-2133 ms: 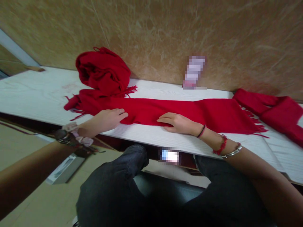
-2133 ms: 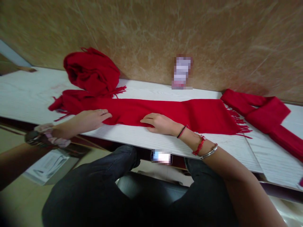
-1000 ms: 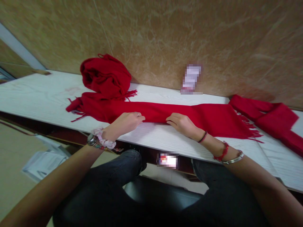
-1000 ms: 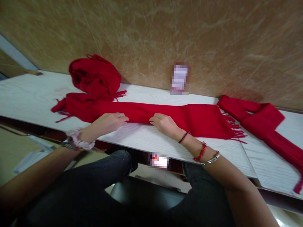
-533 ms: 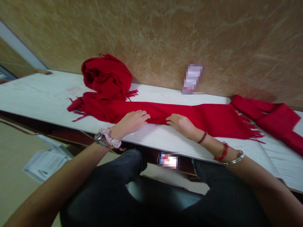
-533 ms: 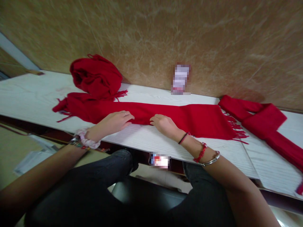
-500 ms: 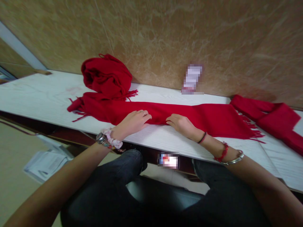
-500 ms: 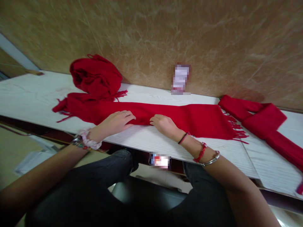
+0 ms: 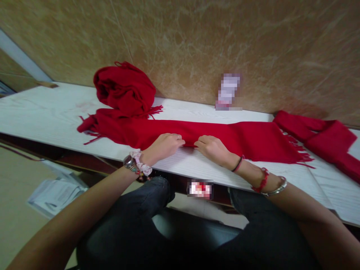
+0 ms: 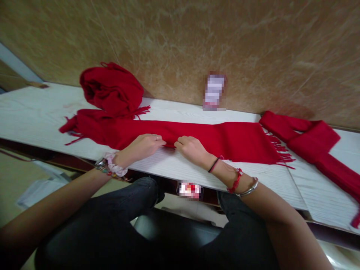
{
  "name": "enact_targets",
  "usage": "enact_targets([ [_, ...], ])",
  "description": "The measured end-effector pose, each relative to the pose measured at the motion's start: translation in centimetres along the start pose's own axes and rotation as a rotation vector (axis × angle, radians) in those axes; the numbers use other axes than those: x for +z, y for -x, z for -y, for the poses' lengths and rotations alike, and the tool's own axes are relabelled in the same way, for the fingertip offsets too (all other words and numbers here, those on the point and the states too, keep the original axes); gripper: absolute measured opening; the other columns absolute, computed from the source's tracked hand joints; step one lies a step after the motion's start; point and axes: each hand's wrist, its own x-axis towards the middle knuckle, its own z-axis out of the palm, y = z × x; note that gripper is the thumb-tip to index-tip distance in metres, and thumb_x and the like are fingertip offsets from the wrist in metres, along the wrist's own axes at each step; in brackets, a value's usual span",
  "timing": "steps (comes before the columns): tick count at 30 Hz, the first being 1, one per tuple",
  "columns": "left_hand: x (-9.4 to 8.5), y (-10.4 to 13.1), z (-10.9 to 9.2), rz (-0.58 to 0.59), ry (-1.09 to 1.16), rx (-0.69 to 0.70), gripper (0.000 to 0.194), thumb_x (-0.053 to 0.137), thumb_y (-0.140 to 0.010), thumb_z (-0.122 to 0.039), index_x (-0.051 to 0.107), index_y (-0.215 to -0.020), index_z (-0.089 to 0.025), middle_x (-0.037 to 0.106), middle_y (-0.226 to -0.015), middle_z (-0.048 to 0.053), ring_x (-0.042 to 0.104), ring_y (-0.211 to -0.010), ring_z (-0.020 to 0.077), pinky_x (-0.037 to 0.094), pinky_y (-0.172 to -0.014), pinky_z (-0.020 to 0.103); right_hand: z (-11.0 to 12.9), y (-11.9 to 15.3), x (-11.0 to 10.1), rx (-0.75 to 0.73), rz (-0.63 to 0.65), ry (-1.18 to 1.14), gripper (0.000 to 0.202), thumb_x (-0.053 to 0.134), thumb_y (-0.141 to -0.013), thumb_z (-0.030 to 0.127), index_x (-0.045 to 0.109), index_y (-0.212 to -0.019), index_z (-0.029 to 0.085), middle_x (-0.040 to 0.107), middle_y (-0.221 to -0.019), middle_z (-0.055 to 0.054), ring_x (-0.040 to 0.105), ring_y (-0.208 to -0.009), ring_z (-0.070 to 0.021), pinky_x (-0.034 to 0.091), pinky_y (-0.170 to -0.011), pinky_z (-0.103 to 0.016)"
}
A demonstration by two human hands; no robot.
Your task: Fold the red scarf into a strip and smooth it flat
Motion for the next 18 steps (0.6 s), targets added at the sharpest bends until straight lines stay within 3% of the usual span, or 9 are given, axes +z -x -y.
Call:
enact_targets([
  [7, -0.4, -0.1, -0.9, -0.024, -0.004, 0.003, 0.024, 0.041, -0.089, -0.019, 0.059, -0.104, -0.017, 0.062, -0.1, 0.006, 0.059, -0.089, 0.0171, 0.046, -0.071, 0.026, -0.1, 0.1, 0.0, 0.013, -0.014, 0.025, 0.021, 0.046, -0.09, 0.021, 0.063, -0.081, 0.012, 0.061, -0.076, -0.008, 0.052, -0.07, -0.0163, 0.034, -0.061, -0.027],
  [12, -0.1, -0.1, -0.8, -0.021, 0.102, 0.027, 0.021, 0.042, -0.088, -0.016, 0.058, -0.102, -0.015, 0.063, -0.097, 0.006, 0.059, -0.087, 0.0155, 0.046, -0.071, 0.025, 0.2, 0.1, 0.2, 0.014, 0.001, 0.015, 0.023, 0.046, -0.09, 0.022, 0.064, -0.082, 0.011, 0.062, -0.076, -0.008, 0.054, -0.071, -0.0172, 0.037, -0.063, -0.028],
  [18, 0.0, 0.3, -0.8, 0.029, 0.09, 0.044, 0.03, 0.04, -0.088, -0.012, 0.056, -0.111, -0.018, 0.061, -0.103, 0.006, 0.058, -0.088, 0.0156, 0.046, -0.069, 0.024, -0.6, 1.8, -1.5, -0.089, 0.1, -0.161, 0.025, 0.051, -0.087, 0.03, 0.065, -0.098, 0.011, 0.063, -0.097, -0.012, 0.057, -0.09, -0.0204, 0.045, -0.079, -0.034],
])
